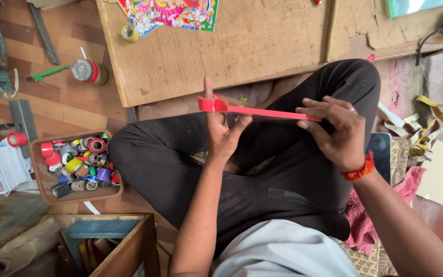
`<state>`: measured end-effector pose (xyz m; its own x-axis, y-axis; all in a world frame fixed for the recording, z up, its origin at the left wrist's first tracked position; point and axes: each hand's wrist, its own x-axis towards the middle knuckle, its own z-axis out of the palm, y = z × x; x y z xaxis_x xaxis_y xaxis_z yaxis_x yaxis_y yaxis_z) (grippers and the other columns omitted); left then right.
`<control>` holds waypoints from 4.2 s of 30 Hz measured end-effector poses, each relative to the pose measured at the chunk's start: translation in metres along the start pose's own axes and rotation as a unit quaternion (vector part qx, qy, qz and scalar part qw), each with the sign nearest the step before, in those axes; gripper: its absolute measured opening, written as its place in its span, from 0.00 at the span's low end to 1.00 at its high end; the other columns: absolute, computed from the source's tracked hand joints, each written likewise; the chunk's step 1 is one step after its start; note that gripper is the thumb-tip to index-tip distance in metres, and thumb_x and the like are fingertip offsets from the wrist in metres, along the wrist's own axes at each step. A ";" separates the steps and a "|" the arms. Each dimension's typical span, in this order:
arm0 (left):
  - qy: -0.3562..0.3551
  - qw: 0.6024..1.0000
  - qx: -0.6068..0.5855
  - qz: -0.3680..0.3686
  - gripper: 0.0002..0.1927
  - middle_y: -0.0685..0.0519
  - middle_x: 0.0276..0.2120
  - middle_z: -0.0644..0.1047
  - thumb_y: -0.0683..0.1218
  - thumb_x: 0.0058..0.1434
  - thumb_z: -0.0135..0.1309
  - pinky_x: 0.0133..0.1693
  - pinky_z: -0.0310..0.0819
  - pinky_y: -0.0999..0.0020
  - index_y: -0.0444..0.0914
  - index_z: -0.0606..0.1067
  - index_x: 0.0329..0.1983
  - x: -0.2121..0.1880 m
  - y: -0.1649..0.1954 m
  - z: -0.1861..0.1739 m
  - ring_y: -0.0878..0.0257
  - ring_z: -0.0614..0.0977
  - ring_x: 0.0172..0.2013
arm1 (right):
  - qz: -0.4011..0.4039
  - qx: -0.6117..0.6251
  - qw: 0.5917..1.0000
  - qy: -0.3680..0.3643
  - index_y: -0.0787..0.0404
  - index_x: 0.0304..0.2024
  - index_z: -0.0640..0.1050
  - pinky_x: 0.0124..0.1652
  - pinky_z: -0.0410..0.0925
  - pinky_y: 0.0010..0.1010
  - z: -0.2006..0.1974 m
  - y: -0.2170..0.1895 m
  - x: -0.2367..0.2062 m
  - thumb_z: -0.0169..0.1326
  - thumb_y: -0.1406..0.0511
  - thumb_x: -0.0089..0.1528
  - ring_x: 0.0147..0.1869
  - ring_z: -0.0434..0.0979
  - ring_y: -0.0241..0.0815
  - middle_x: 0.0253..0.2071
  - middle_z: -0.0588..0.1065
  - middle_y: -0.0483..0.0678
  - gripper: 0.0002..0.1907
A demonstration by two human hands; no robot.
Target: The person sits on the floor and wraps red decorative tape around the edges of small printed devotional picture boards, pressing the tape down along each side. They take a new board from a stack, tape its edges, and set the finished board aside with others.
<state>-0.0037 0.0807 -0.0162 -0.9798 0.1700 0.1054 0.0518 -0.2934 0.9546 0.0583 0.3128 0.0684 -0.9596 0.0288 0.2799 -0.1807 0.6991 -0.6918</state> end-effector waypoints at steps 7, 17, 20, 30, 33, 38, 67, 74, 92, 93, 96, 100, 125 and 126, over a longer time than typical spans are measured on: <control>0.045 0.995 -0.086 0.007 0.61 0.61 0.44 0.68 0.41 0.62 0.69 0.59 0.69 0.69 0.42 0.37 0.85 0.000 0.032 -0.003 0.70 0.71 0.45 | 0.134 0.444 0.885 -0.047 0.66 0.44 0.82 0.53 0.75 0.30 -0.004 0.009 0.006 0.65 0.71 0.60 0.53 0.82 0.40 0.49 0.81 0.56 0.10; -0.001 0.974 -0.223 -0.031 0.58 0.56 0.46 0.73 0.40 0.65 0.66 0.61 0.70 0.61 0.45 0.38 0.85 -0.012 0.068 0.013 0.63 0.76 0.50 | 0.092 0.620 0.766 -0.144 0.69 0.46 0.83 0.47 0.75 0.33 -0.041 -0.028 0.016 0.60 0.74 0.65 0.48 0.81 0.44 0.50 0.80 0.60 0.07; 0.001 0.968 -0.247 -0.049 0.59 0.56 0.47 0.73 0.41 0.63 0.66 0.62 0.70 0.57 0.43 0.37 0.83 -0.015 0.074 0.018 0.63 0.76 0.50 | 0.047 0.514 0.854 -0.070 0.66 0.50 0.76 0.51 0.75 0.33 -0.054 -0.054 0.006 0.61 0.74 0.60 0.52 0.81 0.42 0.48 0.79 0.55 0.15; -0.009 0.947 -0.316 -0.057 0.62 0.56 0.49 0.73 0.44 0.59 0.69 0.62 0.70 0.46 0.37 0.35 0.82 -0.020 0.093 0.037 0.61 0.78 0.53 | -0.138 0.250 0.951 0.119 0.69 0.42 0.79 0.42 0.78 0.29 -0.056 -0.087 -0.006 0.64 0.77 0.59 0.46 0.85 0.47 0.42 0.80 0.60 0.09; -0.006 0.946 -0.319 -0.061 0.62 0.56 0.49 0.73 0.44 0.59 0.69 0.63 0.70 0.47 0.38 0.36 0.82 -0.023 0.097 0.040 0.61 0.78 0.53 | -0.126 0.265 0.949 0.116 0.67 0.41 0.78 0.43 0.77 0.28 -0.056 -0.088 -0.013 0.62 0.79 0.59 0.44 0.84 0.46 0.44 0.80 0.62 0.10; -0.002 0.945 -0.323 -0.058 0.62 0.56 0.50 0.74 0.44 0.60 0.69 0.63 0.69 0.51 0.38 0.36 0.83 -0.027 0.100 0.042 0.62 0.78 0.52 | -0.128 0.351 0.910 0.180 0.62 0.48 0.67 0.51 0.77 0.29 -0.042 -0.094 -0.015 0.64 0.79 0.60 0.52 0.82 0.44 0.47 0.77 0.56 0.22; -0.113 0.930 0.319 0.144 0.50 0.53 0.41 0.76 0.50 0.55 0.65 0.52 0.70 0.56 0.34 0.52 0.76 -0.013 0.161 0.073 0.59 0.79 0.44 | -0.121 0.036 0.990 -0.070 0.60 0.48 0.77 0.37 0.70 0.39 -0.096 -0.103 0.005 0.66 0.65 0.53 0.38 0.80 0.52 0.34 0.77 0.49 0.21; -0.147 0.816 0.450 0.332 0.47 0.44 0.51 0.74 0.65 0.56 0.59 0.55 0.66 0.50 0.37 0.58 0.71 -0.004 0.195 0.099 0.49 0.76 0.53 | -0.081 0.165 0.982 0.041 0.61 0.36 0.80 0.37 0.73 0.33 -0.062 -0.089 -0.012 0.62 0.68 0.56 0.36 0.81 0.47 0.32 0.78 0.50 0.07; -0.002 0.998 0.016 0.063 0.42 0.55 0.37 0.76 0.49 0.71 0.59 0.45 0.79 0.73 0.36 0.53 0.82 0.027 0.154 0.076 0.71 0.79 0.39 | 0.128 0.328 0.931 0.091 0.70 0.50 0.80 0.49 0.75 0.27 -0.013 -0.082 -0.010 0.67 0.73 0.59 0.46 0.81 0.33 0.45 0.82 0.48 0.17; 0.002 0.998 0.002 0.060 0.41 0.55 0.38 0.77 0.47 0.71 0.59 0.47 0.80 0.72 0.36 0.53 0.82 0.025 0.155 0.077 0.70 0.80 0.41 | 0.129 0.324 0.933 0.092 0.70 0.51 0.80 0.49 0.75 0.27 -0.013 -0.084 -0.010 0.66 0.73 0.59 0.46 0.81 0.33 0.45 0.82 0.48 0.17; 0.009 0.998 -0.036 0.052 0.41 0.54 0.40 0.77 0.44 0.72 0.58 0.52 0.82 0.71 0.36 0.52 0.82 0.020 0.154 0.076 0.69 0.82 0.44 | 0.133 0.321 0.933 0.092 0.70 0.51 0.80 0.50 0.75 0.26 -0.010 -0.086 -0.009 0.66 0.73 0.60 0.47 0.80 0.33 0.45 0.81 0.47 0.17; 0.014 0.998 -0.056 0.038 0.40 0.54 0.41 0.77 0.43 0.72 0.58 0.52 0.82 0.71 0.34 0.52 0.82 0.017 0.152 0.071 0.68 0.81 0.46 | 0.126 0.322 0.934 0.093 0.69 0.52 0.79 0.51 0.74 0.27 -0.005 -0.089 -0.009 0.66 0.73 0.61 0.48 0.80 0.33 0.46 0.81 0.46 0.17; 0.021 0.998 -0.043 0.028 0.41 0.62 0.58 0.70 0.46 0.69 0.60 0.51 0.72 0.77 0.32 0.54 0.79 0.009 0.091 0.041 0.73 0.72 0.42 | 0.238 0.333 0.908 -0.092 0.69 0.47 0.83 0.43 0.74 0.27 -0.039 -0.018 0.013 0.58 0.59 0.68 0.41 0.82 0.36 0.40 0.83 0.48 0.17; 0.012 0.998 -0.047 0.042 0.41 0.60 0.53 0.71 0.46 0.71 0.60 0.53 0.72 0.76 0.32 0.53 0.80 0.010 0.087 0.039 0.73 0.72 0.41 | 0.238 0.323 0.908 -0.125 0.70 0.47 0.83 0.41 0.74 0.27 -0.041 -0.013 0.014 0.60 0.61 0.66 0.40 0.81 0.35 0.39 0.83 0.48 0.16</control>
<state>-0.0017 0.0935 0.0788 -0.9769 0.1194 0.1772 0.1175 -0.3925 0.9122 0.0557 0.3334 0.1085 -0.9663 -0.0003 -0.2574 0.2565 0.0834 -0.9629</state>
